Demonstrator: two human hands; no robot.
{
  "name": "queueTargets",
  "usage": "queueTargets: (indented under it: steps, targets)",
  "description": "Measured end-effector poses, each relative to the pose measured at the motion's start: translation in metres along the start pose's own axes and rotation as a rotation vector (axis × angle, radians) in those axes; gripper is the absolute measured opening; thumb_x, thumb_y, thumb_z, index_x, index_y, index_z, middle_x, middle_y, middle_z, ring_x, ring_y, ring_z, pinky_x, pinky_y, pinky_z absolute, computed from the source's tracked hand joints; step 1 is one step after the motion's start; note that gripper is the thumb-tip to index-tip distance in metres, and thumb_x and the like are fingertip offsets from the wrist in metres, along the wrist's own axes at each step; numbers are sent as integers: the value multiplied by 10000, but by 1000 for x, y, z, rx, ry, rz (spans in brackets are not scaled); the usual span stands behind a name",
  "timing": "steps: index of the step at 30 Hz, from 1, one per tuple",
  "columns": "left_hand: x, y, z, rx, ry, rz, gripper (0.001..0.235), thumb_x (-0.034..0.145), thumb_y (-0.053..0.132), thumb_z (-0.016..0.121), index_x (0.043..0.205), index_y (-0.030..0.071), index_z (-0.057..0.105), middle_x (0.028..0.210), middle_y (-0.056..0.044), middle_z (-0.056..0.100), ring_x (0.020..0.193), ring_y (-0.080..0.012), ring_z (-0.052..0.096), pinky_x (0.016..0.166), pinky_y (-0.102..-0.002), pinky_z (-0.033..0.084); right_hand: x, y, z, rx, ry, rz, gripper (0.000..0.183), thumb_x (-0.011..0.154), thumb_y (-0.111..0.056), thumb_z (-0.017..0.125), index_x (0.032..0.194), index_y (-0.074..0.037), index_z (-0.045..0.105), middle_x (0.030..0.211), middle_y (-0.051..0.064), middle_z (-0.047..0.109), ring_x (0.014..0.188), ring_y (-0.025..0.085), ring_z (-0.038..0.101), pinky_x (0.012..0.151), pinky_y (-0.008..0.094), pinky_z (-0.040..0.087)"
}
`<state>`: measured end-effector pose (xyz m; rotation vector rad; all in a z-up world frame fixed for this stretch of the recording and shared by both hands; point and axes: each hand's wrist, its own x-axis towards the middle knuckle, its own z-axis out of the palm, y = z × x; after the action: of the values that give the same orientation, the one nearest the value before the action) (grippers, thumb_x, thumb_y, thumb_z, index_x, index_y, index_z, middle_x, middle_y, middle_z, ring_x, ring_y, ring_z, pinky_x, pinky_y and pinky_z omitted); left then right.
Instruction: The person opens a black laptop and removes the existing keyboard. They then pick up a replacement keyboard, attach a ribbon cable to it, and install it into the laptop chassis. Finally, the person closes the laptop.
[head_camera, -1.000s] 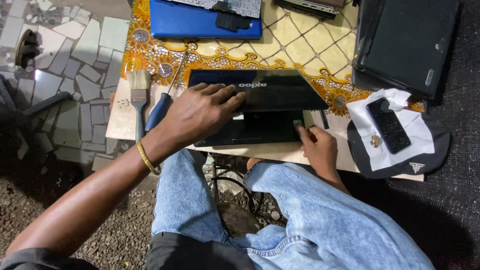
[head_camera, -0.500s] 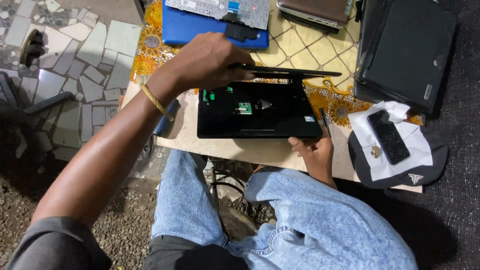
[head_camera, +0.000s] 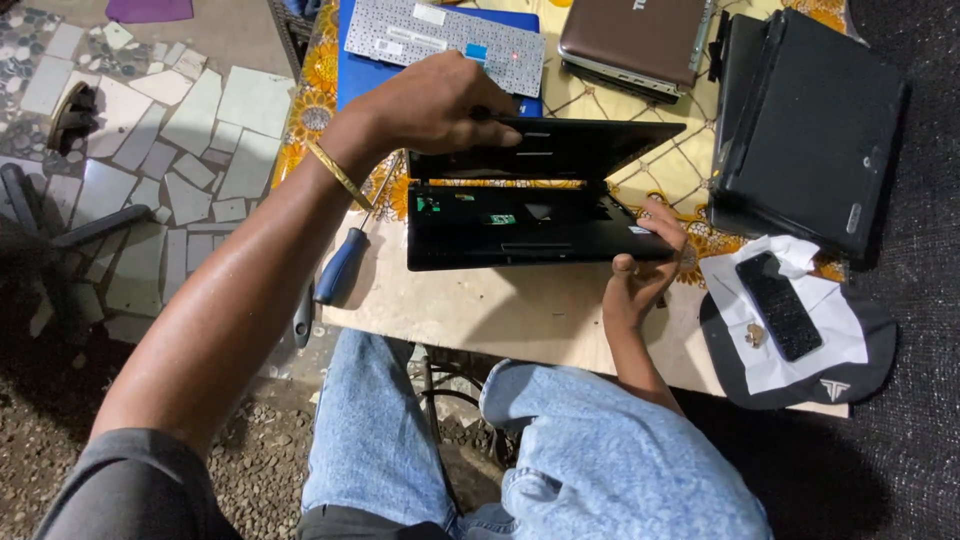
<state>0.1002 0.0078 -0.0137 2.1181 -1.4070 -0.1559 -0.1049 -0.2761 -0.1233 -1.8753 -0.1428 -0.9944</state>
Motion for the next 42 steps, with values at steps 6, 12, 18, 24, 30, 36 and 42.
queueTargets:
  steps: [6, 12, 18, 24, 30, 36, 42]
  targets:
    - [6, 0, -6, -78, -33, -108, 296, 1149, 335, 738, 1045, 70, 817, 743, -50, 724, 565, -180, 627, 511, -327, 449, 22, 25, 18, 104, 119, 48, 665, 1036, -715, 685, 1106, -69, 539, 947, 157, 716, 887, 279, 721, 900, 431, 616]
    - [-1, 40, -9, -20, -142, -234, 719, 987, 865, 434, 778, 176, 438, 659, 61, 386, 564, -132, 380, 512, -317, 341, 39, 21, 24, -4, 239, 184, 485, 1047, -549, 633, 914, -85, 595, 790, 76, 638, 804, 253, 667, 845, 467, 510]
    - [-38, 95, -18, 89, -6, -255, 965, 926, 844, 703, 1636, 202, 578, 1480, -304, 631, 1233, -598, 674, 1019, -688, 544, 60, -4, 36, 0, 244, 384, 436, 1091, -581, 691, 885, -205, 615, 807, 7, 662, 763, 102, 555, 749, 260, 455]
    - [-49, 101, -4, 249, -25, -276, 605, 881, 666, 808, 1337, 269, 830, 1654, -296, 518, 1507, -575, 490, 1202, -724, 367, 62, 13, 38, -24, 312, 444, 520, 1029, -576, 839, 834, -193, 548, 822, -22, 560, 830, 107, 502, 839, 301, 415]
    - [-69, 94, 29, 319, 67, -269, 219, 1113, 334, 695, 1139, 131, 772, 743, -58, 762, 691, -296, 796, 683, -429, 632, 66, 13, 34, -2, 283, 400, 518, 1106, -550, 749, 787, -206, 530, 704, -34, 504, 668, 76, 464, 743, 271, 438]
    - [-71, 99, 25, 369, 132, -186, 295, 1170, 364, 663, 981, 144, 719, 591, -9, 672, 561, -225, 752, 655, -347, 633, 54, 64, 22, -4, 283, 471, 582, 1177, -588, 595, 739, -216, 506, 603, -63, 433, 530, 57, 374, 649, 250, 402]
    - [-71, 115, 22, 391, 154, -139, 251, 1137, 320, 691, 980, 128, 726, 648, -55, 742, 632, -238, 800, 703, -367, 646, 67, 35, 13, 197, 209, 384, 551, 1183, -567, 587, 791, -179, 604, 680, 12, 597, 615, 132, 634, 694, 269, 565]
